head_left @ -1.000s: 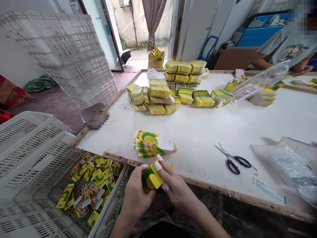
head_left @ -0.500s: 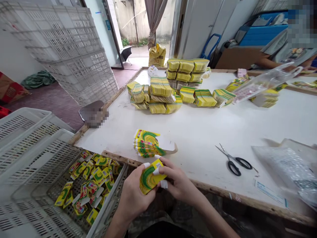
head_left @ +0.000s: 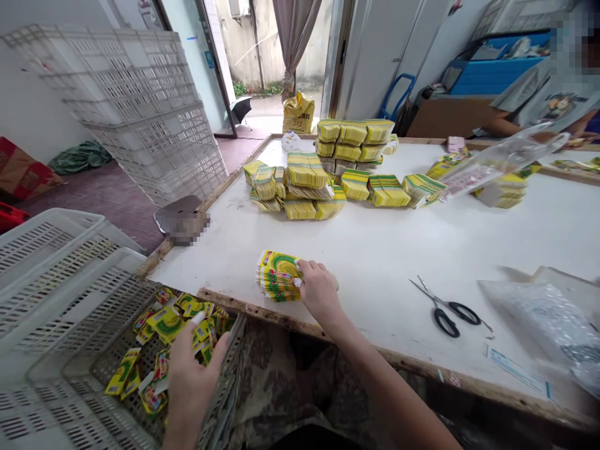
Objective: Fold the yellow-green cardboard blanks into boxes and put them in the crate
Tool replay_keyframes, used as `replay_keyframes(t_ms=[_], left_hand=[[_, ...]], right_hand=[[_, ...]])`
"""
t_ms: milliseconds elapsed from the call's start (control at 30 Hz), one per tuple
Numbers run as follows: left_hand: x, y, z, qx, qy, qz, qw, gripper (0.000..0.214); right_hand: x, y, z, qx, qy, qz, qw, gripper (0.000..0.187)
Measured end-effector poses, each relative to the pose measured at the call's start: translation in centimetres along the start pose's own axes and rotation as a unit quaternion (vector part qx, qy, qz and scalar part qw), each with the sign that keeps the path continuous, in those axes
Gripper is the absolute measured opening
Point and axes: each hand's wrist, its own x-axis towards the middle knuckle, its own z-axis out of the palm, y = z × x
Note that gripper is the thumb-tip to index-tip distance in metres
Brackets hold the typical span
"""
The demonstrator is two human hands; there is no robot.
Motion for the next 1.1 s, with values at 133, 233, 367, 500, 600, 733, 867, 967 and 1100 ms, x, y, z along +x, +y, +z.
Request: replay_keyframes(t_ms=[133, 233, 367, 500, 600, 733, 867, 967, 1100], left_hand=[[-2.0, 0.8, 2.6, -0.184, -0.124, -0.052, 0.974, 0.053], [-2.9, 2.3, 4.3, -0.342, -0.166, -0.096, 0.92, 0.053], [-3.7, 5.5, 5.3, -0.538, -0.132, -0.112, 0.825, 0.066], [-3.4, 8.5, 5.1, -0.654, -0.087, -0.172, 0.732, 0.061], [-2.7, 9.7, 4.8, -0.694, -0.032, -0.211, 0.687, 0.056], [-2.9, 9.5, 5.3, -0.611, -0.092, -0.203, 0.76, 0.073], [-4.6, 8.4, 6.2, -0.564, -0.123, -0.19, 0.794, 0.065], [-4.8, 7.4, 6.1, -0.539, -0.148, -0.176, 0.81, 0.029], [-2.8, 6.4, 4.0, -0.543, -0.282, -0.14, 0.779, 0.06]], right_hand=[[0.2, 0.2, 0.5, 0.0, 0.0, 0.003, 1.0, 0.038], [-0.9, -0.1, 0.1, 0.04, 0.006, 0.003, 0.999, 0.045], [-4.2, -1.4, 0.0, 0.155, -0.035, -0.007, 0.987, 0.047], [-8.2, -3.4, 0.5, 0.418, -0.172, 0.046, 0.891, 0.051], [-10.0, -4.5, 0.7, 0.461, -0.204, 0.066, 0.861, 0.052], [-10.2, -4.3, 0.6, 0.467, -0.208, 0.098, 0.854, 0.045], [-9.3, -2.2, -0.1, 0.488, -0.165, 0.112, 0.85, 0.031], [-8.7, -0.1, -1.6, 0.454, -0.16, 0.089, 0.872, 0.009], [-8.2, 1.9, -4.2, 0.312, -0.133, -0.038, 0.94, 0.014]])
